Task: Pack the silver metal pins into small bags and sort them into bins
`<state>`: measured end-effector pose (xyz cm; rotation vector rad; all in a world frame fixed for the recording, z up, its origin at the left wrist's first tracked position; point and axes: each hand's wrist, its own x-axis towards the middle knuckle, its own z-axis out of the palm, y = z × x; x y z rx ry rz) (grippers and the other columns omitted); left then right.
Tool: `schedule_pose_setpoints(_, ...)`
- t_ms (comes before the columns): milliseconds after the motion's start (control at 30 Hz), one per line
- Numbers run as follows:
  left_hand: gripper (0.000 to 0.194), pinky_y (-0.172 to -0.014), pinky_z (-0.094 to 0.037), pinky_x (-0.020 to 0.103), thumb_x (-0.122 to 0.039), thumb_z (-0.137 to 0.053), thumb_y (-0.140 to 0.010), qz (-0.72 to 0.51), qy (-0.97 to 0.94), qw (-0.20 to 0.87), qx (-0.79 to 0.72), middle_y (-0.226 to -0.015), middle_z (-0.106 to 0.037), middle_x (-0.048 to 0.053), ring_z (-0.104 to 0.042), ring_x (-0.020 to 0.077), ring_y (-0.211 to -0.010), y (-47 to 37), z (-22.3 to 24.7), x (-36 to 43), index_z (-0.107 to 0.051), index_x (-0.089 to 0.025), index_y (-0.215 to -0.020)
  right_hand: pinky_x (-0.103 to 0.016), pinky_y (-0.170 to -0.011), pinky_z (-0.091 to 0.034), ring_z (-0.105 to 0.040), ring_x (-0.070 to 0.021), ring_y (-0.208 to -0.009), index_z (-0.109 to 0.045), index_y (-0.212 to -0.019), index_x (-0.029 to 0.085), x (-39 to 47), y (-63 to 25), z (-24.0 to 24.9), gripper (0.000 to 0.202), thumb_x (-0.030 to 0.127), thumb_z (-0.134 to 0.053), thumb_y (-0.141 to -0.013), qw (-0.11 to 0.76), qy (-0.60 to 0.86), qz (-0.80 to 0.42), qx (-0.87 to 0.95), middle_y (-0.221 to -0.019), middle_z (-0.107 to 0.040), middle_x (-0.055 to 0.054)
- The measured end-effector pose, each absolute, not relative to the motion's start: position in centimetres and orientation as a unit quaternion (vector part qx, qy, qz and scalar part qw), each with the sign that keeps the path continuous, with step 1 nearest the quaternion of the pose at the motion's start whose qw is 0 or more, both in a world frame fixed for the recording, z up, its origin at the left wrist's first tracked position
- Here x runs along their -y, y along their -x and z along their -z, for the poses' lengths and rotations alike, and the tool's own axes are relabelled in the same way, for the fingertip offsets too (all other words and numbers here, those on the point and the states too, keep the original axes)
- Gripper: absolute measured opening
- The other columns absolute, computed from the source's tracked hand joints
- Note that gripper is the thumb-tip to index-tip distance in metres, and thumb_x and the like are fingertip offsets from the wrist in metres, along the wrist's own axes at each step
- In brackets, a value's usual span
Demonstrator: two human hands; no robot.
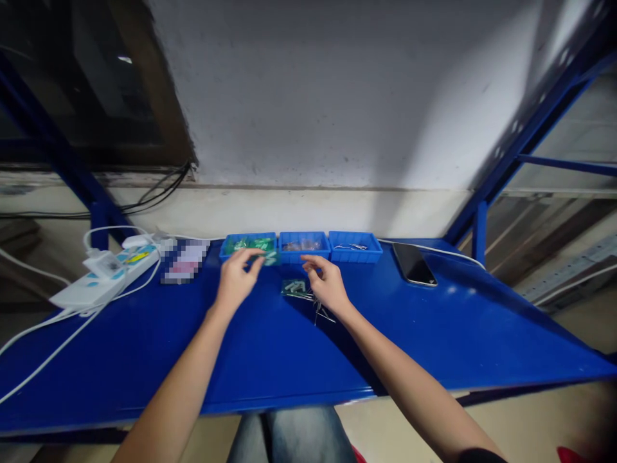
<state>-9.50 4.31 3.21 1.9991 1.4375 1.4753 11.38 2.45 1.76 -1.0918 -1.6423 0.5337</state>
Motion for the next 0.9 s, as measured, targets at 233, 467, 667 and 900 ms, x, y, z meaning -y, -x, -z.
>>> schedule_pose_setpoints(233,0.021,-0.085,-0.043,0.031,-0.027,-0.046,-0.085,-0.332,-0.759,-0.091,-0.553,-0.097,-0.063,0.005,-0.057,0.0201,-0.094,17.3,-6.4,-7.1,-0.064,-0.023,-0.093,-0.023,-0.059,-0.042,-0.055,-0.0132,-0.066,-0.067,-0.094,0.018,-2.2,-11.7,-2.6,0.025,0.021,-0.044,-0.084,0.496,0.471,-0.177,0.708,-0.083,-0.062,-0.005)
schedule_pose_setpoints(467,0.027,-0.072,-0.041,0.030,-0.013,-0.045,-0.079,-0.036,-0.849,-0.155,-0.504,-0.090,-0.060,0.008,-0.055,0.0231,-0.088,17.0,-8.0,-10.2,-0.066,-0.024,-0.092,-0.025,-0.064,-0.043,-0.056,-0.0145,-0.073,-0.067,-0.091,0.018,-2.4,-11.7,-2.0,0.022,0.022,-0.046,-0.085,0.481,0.475,-0.168,0.718,-0.084,-0.059,-0.005)
schedule_pose_setpoints(667,0.028,-0.063,-0.039,0.026,-0.009,-0.048,-0.069,-0.014,-0.850,-0.119,-0.513,-0.091,-0.059,0.008,-0.056,0.0189,-0.076,15.6,-7.0,-12.2,-0.069,-0.022,-0.083,-0.026,-0.067,-0.043,-0.055,-0.0148,-0.073,-0.067,-0.089,0.019,-2.9,-12.2,-2.0,0.022,0.024,-0.046,-0.085,0.464,0.499,-0.160,0.714,-0.084,-0.057,-0.005)
schedule_pose_setpoints(900,0.025,-0.071,-0.041,0.025,-0.015,-0.053,-0.067,-0.038,-0.806,0.001,-0.591,-0.083,-0.067,0.002,-0.058,0.0191,-0.080,16.1,-6.5,-14.0,-0.071,-0.027,-0.079,-0.028,-0.073,-0.041,-0.054,-0.0157,-0.077,-0.067,-0.091,0.019,-3.2,-12.5,-1.6,0.021,0.026,-0.048,-0.086,0.379,0.516,-0.164,0.751,-0.083,-0.057,-0.005)
